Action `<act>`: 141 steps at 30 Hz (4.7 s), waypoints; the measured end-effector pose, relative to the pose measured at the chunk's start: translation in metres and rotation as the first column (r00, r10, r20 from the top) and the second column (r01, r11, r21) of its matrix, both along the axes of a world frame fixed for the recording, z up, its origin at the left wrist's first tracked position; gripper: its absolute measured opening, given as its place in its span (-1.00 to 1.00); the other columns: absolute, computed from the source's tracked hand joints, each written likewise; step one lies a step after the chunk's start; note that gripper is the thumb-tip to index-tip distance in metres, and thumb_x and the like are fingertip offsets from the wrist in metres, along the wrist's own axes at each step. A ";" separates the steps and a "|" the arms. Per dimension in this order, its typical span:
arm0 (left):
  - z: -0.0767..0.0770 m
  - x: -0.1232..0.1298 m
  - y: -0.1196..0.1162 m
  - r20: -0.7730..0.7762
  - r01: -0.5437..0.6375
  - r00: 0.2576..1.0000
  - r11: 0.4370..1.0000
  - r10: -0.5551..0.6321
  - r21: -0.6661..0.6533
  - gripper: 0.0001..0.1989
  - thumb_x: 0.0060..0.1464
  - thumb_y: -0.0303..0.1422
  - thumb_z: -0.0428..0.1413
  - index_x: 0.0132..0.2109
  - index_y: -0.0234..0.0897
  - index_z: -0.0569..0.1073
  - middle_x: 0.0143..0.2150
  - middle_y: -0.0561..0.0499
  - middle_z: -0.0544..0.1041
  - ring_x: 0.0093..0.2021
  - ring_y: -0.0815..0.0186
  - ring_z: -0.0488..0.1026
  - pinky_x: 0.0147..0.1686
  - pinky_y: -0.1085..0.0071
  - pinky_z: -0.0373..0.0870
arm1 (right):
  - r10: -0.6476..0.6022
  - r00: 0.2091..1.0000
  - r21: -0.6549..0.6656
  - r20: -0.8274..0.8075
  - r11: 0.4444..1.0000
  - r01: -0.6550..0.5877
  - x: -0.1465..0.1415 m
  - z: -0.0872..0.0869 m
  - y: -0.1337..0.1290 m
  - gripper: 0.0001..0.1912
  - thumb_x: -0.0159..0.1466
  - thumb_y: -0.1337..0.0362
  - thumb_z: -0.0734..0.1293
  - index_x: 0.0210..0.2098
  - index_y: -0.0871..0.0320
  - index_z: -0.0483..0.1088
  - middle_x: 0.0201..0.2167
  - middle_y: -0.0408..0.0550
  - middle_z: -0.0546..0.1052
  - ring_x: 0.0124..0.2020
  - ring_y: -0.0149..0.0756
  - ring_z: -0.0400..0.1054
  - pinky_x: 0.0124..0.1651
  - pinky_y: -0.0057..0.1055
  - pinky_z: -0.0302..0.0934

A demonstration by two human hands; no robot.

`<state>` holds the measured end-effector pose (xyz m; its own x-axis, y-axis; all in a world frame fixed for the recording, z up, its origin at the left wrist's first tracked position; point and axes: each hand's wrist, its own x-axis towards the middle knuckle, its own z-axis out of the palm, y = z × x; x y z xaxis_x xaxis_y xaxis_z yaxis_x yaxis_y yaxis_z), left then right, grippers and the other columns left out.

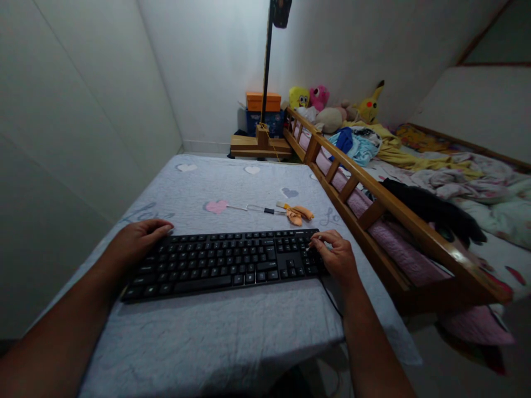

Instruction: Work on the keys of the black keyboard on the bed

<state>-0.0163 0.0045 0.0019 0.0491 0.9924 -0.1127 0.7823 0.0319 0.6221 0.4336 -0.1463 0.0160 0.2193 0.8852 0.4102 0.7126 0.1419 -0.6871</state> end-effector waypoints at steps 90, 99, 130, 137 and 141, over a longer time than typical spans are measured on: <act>0.002 -0.001 -0.003 0.022 -0.002 1.000 1.000 0.003 -0.014 -0.50 0.01 0.04 0.07 -0.11 -0.25 0.56 -0.24 0.00 0.65 -0.22 0.14 0.56 -0.22 0.36 0.36 | -0.159 0.987 0.038 -0.004 0.986 0.159 0.019 -0.001 -0.003 -0.80 0.22 0.20 0.29 -0.42 0.11 0.52 -0.41 -0.05 0.55 -0.28 -0.15 0.43 -0.10 -0.24 0.24; 0.002 -0.002 0.000 -0.017 0.010 1.000 1.000 -0.010 -0.004 -0.50 0.00 0.05 0.05 -0.12 -0.24 0.56 -0.21 0.00 0.64 -0.17 0.14 0.54 -0.19 0.37 0.34 | -0.197 0.980 0.056 -0.013 0.979 0.197 0.022 -0.005 -0.002 -0.78 0.23 0.17 0.31 -0.43 0.12 0.54 -0.36 -0.04 0.58 -0.25 -0.16 0.44 -0.08 -0.24 0.24; 0.006 0.004 -0.003 -0.003 -0.010 1.000 1.000 0.010 0.017 -0.51 -0.04 0.04 0.05 -0.16 -0.23 0.57 -0.21 -0.01 0.65 -0.19 0.12 0.55 -0.19 0.33 0.36 | -0.206 0.978 0.104 0.009 0.973 0.204 0.020 -0.009 0.001 -0.80 0.23 0.19 0.32 -0.38 0.11 0.56 -0.36 -0.02 0.58 -0.24 -0.15 0.45 -0.09 -0.24 0.27; 0.006 0.003 -0.004 -0.007 -0.012 1.000 1.000 0.012 0.002 -0.49 -0.03 0.05 0.05 -0.13 -0.23 0.56 -0.21 0.00 0.65 -0.17 0.13 0.55 -0.23 0.37 0.37 | -0.166 0.986 0.103 0.018 0.981 0.163 0.013 -0.007 0.002 -0.81 0.24 0.19 0.32 -0.37 0.11 0.57 -0.37 -0.03 0.56 -0.26 -0.16 0.44 -0.08 -0.21 0.26; 0.006 0.003 -0.005 0.004 -0.025 1.000 1.000 0.025 -0.017 -0.51 -0.02 0.03 0.06 -0.13 -0.24 0.56 -0.26 0.01 0.65 -0.23 0.14 0.56 -0.24 0.36 0.37 | -0.137 0.990 0.083 0.016 0.987 0.135 0.008 -0.006 0.003 -0.81 0.24 0.19 0.33 -0.35 0.10 0.57 -0.39 -0.03 0.56 -0.27 -0.15 0.44 -0.09 -0.21 0.26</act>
<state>-0.0129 0.0000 0.0076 0.0244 0.9912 -0.1298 0.7785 0.0626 0.6246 0.4416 -0.1433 0.0100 0.3258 0.8113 0.4854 0.7438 0.0970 -0.6613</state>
